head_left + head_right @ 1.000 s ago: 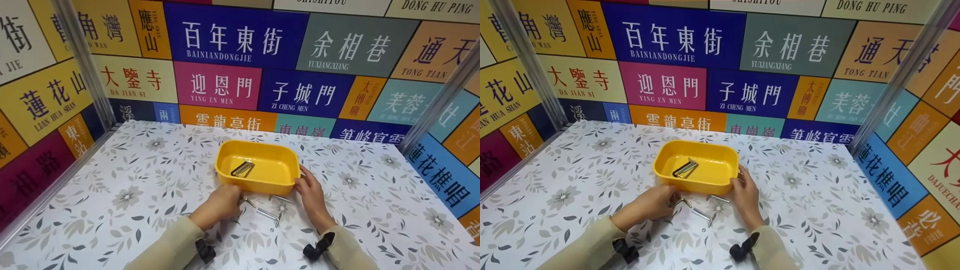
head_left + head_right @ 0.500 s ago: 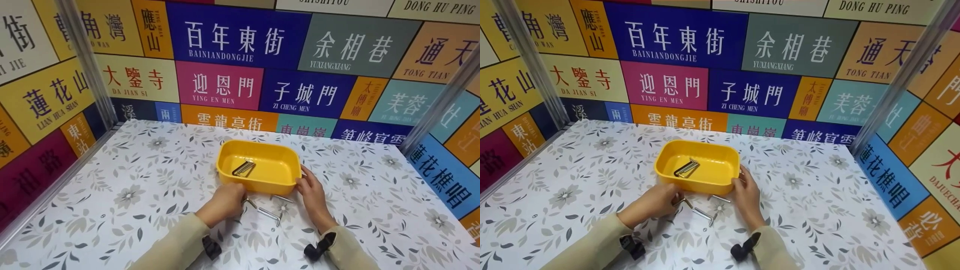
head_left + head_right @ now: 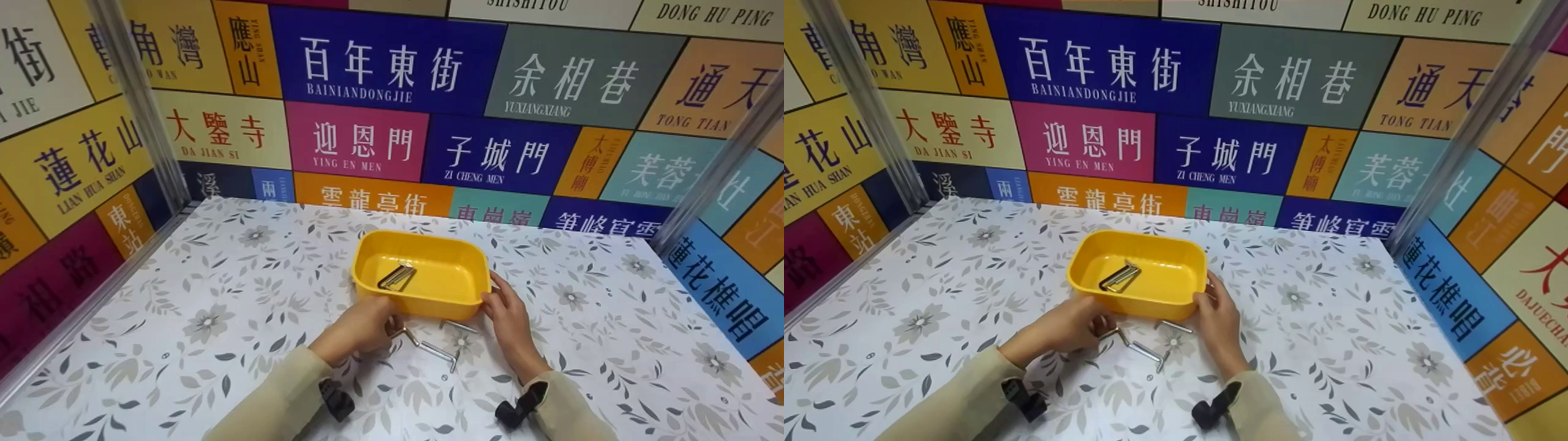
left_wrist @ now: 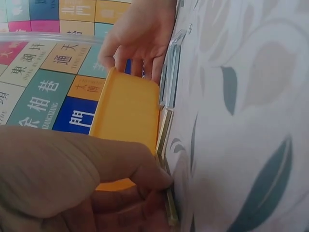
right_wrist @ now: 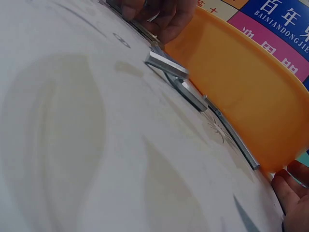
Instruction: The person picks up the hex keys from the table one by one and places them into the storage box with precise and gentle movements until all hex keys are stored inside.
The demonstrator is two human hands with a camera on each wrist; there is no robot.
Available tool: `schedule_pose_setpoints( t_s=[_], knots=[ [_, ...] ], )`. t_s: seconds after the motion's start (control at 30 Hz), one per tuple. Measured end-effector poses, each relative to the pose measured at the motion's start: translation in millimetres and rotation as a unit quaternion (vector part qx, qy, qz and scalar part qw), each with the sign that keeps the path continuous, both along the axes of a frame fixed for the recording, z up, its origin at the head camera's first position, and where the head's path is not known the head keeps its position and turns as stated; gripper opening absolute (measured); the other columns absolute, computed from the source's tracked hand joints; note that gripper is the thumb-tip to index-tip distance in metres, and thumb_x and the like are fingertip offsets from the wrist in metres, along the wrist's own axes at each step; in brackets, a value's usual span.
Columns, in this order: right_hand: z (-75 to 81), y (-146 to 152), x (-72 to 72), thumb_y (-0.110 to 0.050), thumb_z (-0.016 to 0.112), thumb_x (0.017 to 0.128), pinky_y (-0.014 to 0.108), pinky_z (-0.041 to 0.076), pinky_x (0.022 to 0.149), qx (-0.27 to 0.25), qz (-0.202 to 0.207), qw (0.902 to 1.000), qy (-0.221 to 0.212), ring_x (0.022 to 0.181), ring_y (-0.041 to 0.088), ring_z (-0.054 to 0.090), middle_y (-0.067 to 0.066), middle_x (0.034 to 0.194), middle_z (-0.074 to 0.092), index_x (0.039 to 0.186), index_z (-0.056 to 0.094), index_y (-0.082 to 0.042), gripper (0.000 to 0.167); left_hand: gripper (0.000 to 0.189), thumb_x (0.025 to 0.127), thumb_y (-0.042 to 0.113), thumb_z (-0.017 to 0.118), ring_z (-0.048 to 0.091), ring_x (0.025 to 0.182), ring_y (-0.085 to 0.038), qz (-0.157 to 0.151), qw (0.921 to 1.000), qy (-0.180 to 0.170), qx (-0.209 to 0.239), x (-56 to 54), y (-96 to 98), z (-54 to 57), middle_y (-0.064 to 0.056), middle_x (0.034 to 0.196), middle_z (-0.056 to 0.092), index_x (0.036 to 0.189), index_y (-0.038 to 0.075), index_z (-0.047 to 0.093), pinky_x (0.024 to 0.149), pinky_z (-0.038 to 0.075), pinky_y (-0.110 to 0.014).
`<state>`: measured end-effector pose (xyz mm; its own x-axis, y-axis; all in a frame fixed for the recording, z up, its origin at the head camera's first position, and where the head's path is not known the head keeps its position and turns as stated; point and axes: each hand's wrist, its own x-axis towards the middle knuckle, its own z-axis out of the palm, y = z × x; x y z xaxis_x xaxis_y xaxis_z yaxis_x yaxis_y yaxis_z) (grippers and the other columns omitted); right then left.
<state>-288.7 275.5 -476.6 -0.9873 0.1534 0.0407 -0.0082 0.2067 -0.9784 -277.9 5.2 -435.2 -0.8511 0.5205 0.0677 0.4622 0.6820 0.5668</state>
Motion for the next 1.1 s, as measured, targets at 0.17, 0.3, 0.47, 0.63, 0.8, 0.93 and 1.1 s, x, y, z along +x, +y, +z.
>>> schedule_pose_setpoints(
  t_s=[0.17,0.3,0.47,0.63,0.8,0.93,1.1],
  knots=[
    [0.2,0.9,0.2,-0.018,0.042,0.103,0.032,0.044,0.111,-0.001,0.000,1.0000,0.000,0.141,0.028,0.050,0.015,0.157,0.043,0.159,0.031,-0.018,0.057,0.020,0.074,-0.006,0.075,0.056,0.070,-0.010,-0.027,0.9992,-0.018,0.024,-1.9,-2.1,12.5,-0.007,0.083,0.073,0.090,0.006,0.074,0.065,0.049,-0.024],
    [0.0,1.3,0.5,-0.019,0.043,0.104,0.033,0.044,0.111,0.005,-0.002,1.0000,0.000,0.140,0.028,0.051,0.014,0.158,0.043,0.159,0.032,-0.019,0.056,0.032,0.071,-0.009,0.072,0.059,0.076,-0.011,-0.039,0.9981,-0.029,0.037,-3.6,-2.3,28.5,-0.005,0.088,0.074,0.099,0.006,0.076,0.069,0.052,-0.024],
    [-1.4,1.2,1.2,-0.020,0.044,0.104,0.035,0.044,0.112,0.016,-0.002,0.9999,-0.002,0.141,0.029,0.050,0.014,0.159,0.041,0.159,0.031,-0.019,0.056,0.032,0.078,-0.006,0.075,0.064,0.083,-0.014,-0.044,0.9958,-0.004,0.081,-11.1,-1.3,44.4,-0.006,0.095,0.074,0.108,0.005,0.075,0.073,0.058,-0.025],
    [-1.2,1.0,1.1,-0.020,0.044,0.104,0.037,0.044,0.113,0.020,-0.003,0.9998,0.001,0.141,0.028,0.050,0.012,0.160,0.040,0.159,0.032,-0.019,0.056,0.035,0.079,-0.007,0.070,0.066,0.080,-0.019,-0.013,0.9927,0.024,0.117,-26.8,6.2,57.3,-0.008,0.094,0.073,0.111,0.004,0.074,0.071,0.058,-0.027],
    [-0.9,1.0,0.8,-0.020,0.044,0.104,0.038,0.044,0.113,0.023,-0.008,0.9997,-0.002,0.140,0.028,0.051,0.012,0.159,0.042,0.158,0.034,-0.020,0.055,0.037,0.081,-0.004,0.070,0.068,0.084,-0.018,0.027,0.9911,0.049,0.121,-45.6,18.5,62.7,-0.006,0.097,0.073,0.115,0.007,0.073,0.075,0.059,-0.028],
    [-1.1,0.0,0.5,-0.017,0.044,0.103,0.038,0.044,0.113,0.010,-0.007,0.9999,0.002,0.139,0.029,0.052,0.013,0.157,0.044,0.157,0.035,-0.018,0.055,0.039,0.081,-0.003,0.069,0.068,0.093,-0.021,0.045,0.9928,0.066,0.089,-59.5,26.8,62.4,-0.005,0.102,0.073,0.117,0.009,0.071,0.082,0.058,-0.031],
    [-2.0,-0.2,-0.2,-0.018,0.043,0.102,0.038,0.043,0.113,0.014,-0.009,0.9999,0.000,0.140,0.029,0.051,0.012,0.157,0.044,0.158,0.034,-0.019,0.056,0.040,0.084,-0.003,0.068,0.065,0.099,-0.019,0.035,0.9957,0.053,0.067,-73.5,38.0,61.8,-0.004,0.109,0.072,0.121,0.010,0.069,0.089,0.057,-0.031]
  ],
)
